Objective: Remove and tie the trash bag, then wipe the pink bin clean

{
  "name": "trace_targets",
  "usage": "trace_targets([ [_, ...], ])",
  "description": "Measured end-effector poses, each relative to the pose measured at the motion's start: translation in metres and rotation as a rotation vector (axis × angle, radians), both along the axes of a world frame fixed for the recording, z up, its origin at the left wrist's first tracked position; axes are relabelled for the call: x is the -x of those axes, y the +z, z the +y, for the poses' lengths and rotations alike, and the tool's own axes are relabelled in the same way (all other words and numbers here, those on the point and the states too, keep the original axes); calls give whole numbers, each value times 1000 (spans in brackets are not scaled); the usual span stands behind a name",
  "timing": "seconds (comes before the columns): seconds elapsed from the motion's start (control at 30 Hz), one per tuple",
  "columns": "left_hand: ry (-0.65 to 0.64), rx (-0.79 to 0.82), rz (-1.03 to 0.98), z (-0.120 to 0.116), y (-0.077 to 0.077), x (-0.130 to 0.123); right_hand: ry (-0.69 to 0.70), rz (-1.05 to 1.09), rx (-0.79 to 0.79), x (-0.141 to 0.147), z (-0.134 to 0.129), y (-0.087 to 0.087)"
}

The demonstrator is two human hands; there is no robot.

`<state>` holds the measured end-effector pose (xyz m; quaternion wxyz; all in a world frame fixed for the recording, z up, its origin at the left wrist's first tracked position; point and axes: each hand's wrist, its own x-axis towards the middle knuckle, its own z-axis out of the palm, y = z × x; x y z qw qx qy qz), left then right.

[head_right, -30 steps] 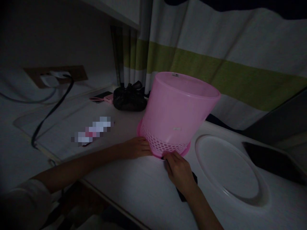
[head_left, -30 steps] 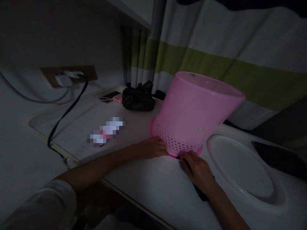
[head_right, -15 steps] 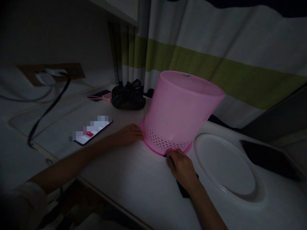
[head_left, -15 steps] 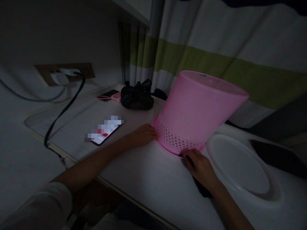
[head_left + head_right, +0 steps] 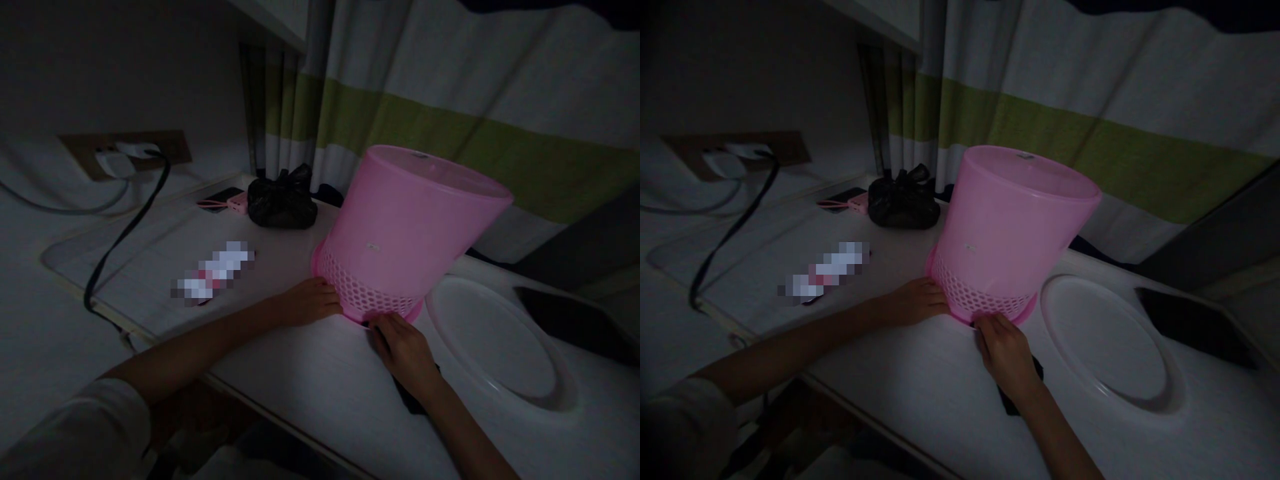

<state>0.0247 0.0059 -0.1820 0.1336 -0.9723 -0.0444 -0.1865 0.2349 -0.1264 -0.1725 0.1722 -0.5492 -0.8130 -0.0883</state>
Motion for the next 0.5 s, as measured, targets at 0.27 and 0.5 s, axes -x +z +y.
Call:
trace_targets([
  [0.27,23,77,53,17,1,7,11,-21,17,-8,1,2],
  [0.5,62,93,75,33,5,16,-7,-8,34,-15,2,4],
])
